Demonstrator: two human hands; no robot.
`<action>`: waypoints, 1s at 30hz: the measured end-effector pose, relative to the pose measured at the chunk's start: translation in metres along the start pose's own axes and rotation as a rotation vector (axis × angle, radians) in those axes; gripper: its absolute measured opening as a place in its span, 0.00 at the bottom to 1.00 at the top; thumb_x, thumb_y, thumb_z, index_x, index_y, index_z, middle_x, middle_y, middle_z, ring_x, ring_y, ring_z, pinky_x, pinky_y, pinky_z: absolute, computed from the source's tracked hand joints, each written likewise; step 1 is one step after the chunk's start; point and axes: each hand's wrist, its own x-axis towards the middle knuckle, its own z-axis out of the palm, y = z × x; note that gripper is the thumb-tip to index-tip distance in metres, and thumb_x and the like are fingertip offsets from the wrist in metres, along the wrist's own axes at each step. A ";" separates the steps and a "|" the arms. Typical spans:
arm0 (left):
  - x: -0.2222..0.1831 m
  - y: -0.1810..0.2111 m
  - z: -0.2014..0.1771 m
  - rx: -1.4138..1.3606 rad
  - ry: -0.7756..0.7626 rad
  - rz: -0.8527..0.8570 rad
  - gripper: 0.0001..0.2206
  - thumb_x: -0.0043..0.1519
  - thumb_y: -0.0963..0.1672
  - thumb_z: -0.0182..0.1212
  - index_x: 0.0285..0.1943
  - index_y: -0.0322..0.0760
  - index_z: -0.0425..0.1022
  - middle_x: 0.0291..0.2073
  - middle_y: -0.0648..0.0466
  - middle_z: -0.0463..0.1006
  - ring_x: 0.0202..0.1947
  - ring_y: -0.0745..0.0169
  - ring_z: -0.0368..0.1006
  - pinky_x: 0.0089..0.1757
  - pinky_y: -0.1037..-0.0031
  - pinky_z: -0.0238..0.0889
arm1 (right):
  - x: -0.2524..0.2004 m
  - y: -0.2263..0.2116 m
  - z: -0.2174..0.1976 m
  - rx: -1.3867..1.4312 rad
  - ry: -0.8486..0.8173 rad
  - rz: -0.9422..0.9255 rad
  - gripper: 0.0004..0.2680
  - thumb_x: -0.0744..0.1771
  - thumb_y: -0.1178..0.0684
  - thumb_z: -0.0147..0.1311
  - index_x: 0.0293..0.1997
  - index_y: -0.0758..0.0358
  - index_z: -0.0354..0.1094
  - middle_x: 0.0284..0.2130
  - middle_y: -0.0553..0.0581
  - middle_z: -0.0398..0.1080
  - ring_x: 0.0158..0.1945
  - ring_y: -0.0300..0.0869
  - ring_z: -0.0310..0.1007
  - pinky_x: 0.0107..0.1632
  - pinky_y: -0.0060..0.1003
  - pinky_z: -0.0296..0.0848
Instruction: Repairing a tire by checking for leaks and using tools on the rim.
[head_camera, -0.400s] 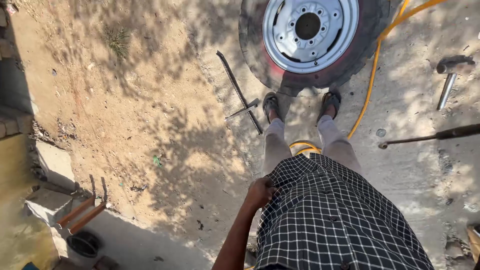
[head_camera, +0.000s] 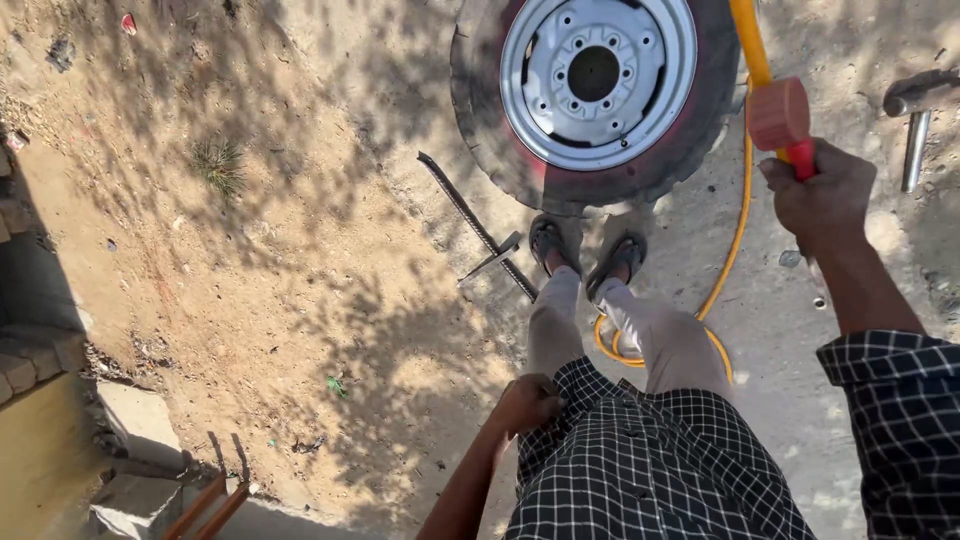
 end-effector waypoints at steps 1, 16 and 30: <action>0.034 -0.002 -0.006 -0.019 0.083 -0.028 0.13 0.62 0.48 0.68 0.46 0.34 0.80 0.45 0.46 0.83 0.46 0.53 0.79 0.50 0.63 0.71 | 0.015 0.027 0.039 -0.005 -0.006 0.160 0.07 0.68 0.58 0.67 0.47 0.68 0.77 0.30 0.51 0.75 0.34 0.34 0.73 0.39 0.33 0.72; 0.682 -0.012 -0.093 -0.289 1.044 -0.360 0.57 0.58 0.71 0.51 0.82 0.34 0.33 0.77 0.32 0.39 0.75 0.25 0.43 0.65 0.38 0.47 | 0.177 0.355 0.201 -0.680 0.044 -0.386 0.13 0.67 0.57 0.66 0.58 0.52 0.79 0.38 0.54 0.77 0.39 0.45 0.78 0.44 0.40 0.77; 0.742 -0.020 -0.084 -0.076 1.292 -0.377 0.54 0.58 0.72 0.42 0.79 0.30 0.47 0.73 0.26 0.50 0.70 0.24 0.51 0.60 0.36 0.52 | 0.202 0.579 0.251 -0.656 0.194 -0.370 0.14 0.64 0.53 0.62 0.56 0.52 0.76 0.57 0.52 0.75 0.59 0.43 0.74 0.57 0.37 0.76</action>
